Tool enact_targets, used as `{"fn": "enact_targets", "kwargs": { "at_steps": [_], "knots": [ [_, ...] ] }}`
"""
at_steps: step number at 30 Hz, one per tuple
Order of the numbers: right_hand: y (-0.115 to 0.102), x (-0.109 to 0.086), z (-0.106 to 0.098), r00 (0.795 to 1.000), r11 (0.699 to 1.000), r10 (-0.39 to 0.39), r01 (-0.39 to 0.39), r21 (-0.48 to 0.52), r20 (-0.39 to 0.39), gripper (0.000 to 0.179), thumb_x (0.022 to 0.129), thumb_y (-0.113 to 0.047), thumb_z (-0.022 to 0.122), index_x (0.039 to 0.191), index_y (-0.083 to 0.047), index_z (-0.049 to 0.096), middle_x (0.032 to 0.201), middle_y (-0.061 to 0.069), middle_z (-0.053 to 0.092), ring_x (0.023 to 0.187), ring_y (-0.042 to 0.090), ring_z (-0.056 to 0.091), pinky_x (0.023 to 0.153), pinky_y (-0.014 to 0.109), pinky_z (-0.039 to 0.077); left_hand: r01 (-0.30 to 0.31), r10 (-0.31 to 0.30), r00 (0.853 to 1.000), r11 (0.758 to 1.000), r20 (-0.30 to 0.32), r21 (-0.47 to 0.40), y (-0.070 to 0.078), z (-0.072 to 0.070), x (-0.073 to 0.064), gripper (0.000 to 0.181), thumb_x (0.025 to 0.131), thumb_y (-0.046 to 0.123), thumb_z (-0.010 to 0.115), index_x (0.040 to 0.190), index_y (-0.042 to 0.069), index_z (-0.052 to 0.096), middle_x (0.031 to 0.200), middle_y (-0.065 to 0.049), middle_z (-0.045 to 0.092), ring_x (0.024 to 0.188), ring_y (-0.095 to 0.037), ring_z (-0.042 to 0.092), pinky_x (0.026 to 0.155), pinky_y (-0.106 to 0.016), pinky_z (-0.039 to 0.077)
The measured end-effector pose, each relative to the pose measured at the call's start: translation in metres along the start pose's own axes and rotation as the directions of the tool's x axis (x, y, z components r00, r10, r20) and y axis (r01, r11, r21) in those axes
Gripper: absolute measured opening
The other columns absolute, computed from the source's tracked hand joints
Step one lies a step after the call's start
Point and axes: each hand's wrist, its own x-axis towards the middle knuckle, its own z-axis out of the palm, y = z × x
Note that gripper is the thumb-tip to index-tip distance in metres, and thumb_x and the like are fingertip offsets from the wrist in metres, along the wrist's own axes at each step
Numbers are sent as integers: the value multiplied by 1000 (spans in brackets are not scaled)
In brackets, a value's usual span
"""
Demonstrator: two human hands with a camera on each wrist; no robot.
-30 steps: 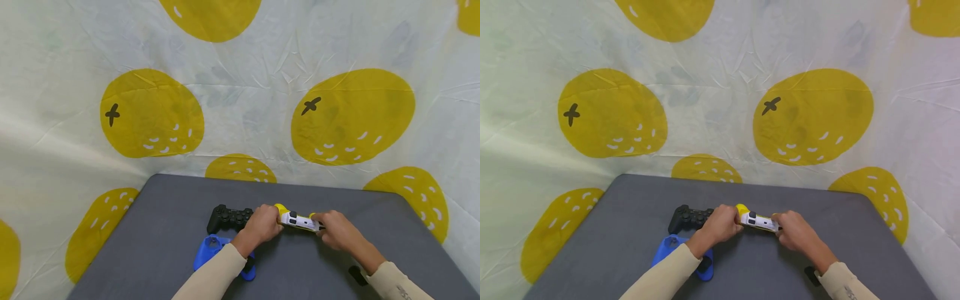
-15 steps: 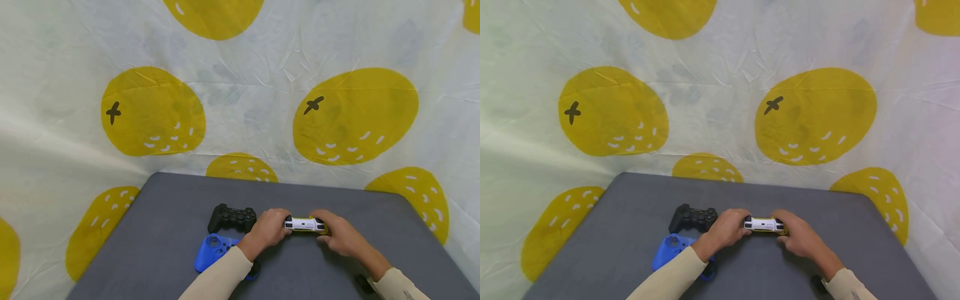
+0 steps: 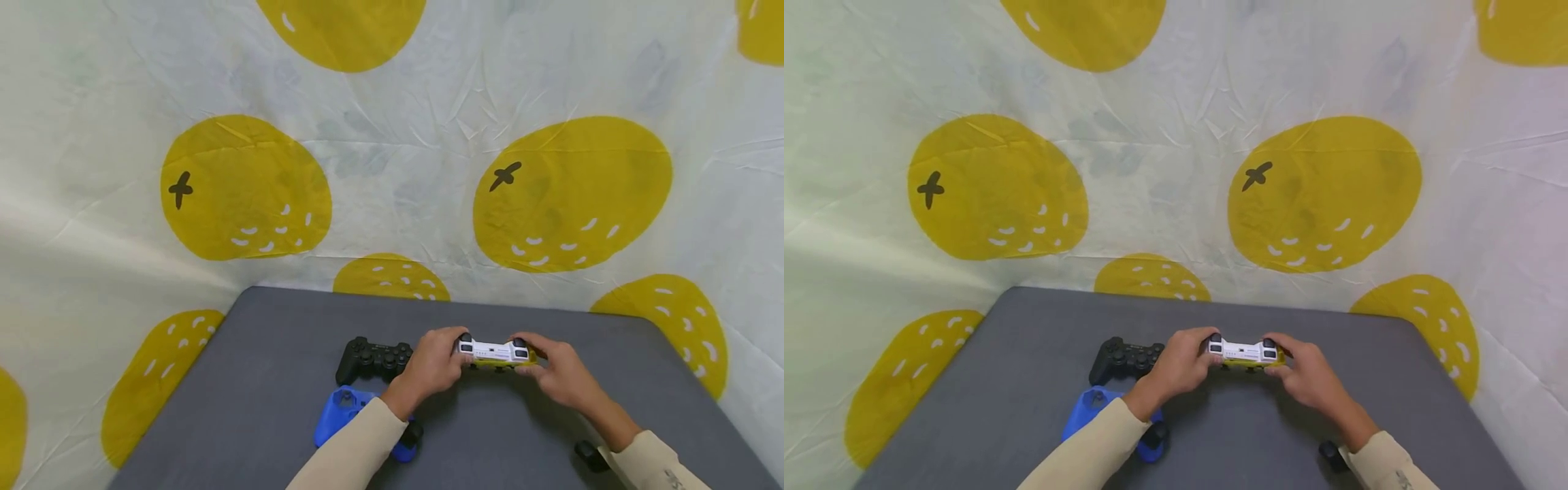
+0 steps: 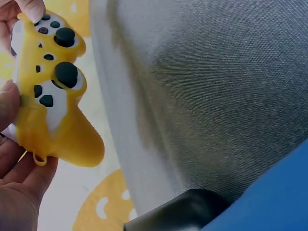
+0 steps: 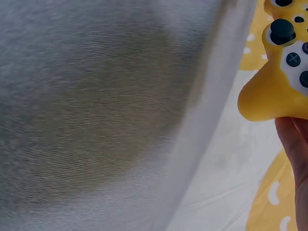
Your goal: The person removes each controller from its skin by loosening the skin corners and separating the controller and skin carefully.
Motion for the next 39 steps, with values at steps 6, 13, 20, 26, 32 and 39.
{"fn": "enact_targets", "kwargs": {
  "at_steps": [6,13,20,26,32,39],
  "knots": [
    [-8,3,-7,999,999,-4,6,52,-51,52,75,4,88,124,-4,72,116,15,77,101,-3,66,79,39,64,17,-17,1000,995,-6,-101,1,-8,-1,36,99,22,72,131,6,68,116,-5,76,89,-9,67,78,-21,55],
    [-16,5,-14,996,993,79,-75,87,-45,51,78,3,86,127,-1,71,120,19,76,102,-7,62,83,46,63,47,-52,999,979,-15,-199,4,-15,3,39,99,21,72,135,6,67,116,-7,76,82,-4,62,73,-16,50],
    [-23,9,-22,994,983,103,-97,157,-32,50,83,0,84,131,2,68,119,23,73,89,-5,64,70,22,60,85,-95,995,947,-15,-308,8,-23,7,40,101,19,69,138,5,65,118,-11,74,80,-2,60,70,-15,50],
    [-29,9,-28,993,970,114,-108,217,-14,51,87,-1,80,135,6,64,117,26,72,82,-3,66,64,22,58,99,-110,994,931,-9,-352,12,-30,8,40,103,19,66,140,3,63,118,-13,74,79,-2,60,70,-17,50],
    [-36,11,-35,994,969,113,-108,222,-10,52,90,-2,79,138,6,62,115,25,73,80,-3,65,63,23,56,119,-133,991,920,-12,-374,16,-37,10,39,103,20,66,138,3,65,116,-13,74,79,-5,60,70,-19,50],
    [-40,10,-40,993,966,120,-117,231,1,53,92,-4,77,142,5,59,117,25,73,82,-4,64,65,20,55,185,-198,980,889,12,-420,18,-44,11,35,103,22,66,135,7,68,116,-12,75,82,-7,61,71,-21,51]
  ]
}}
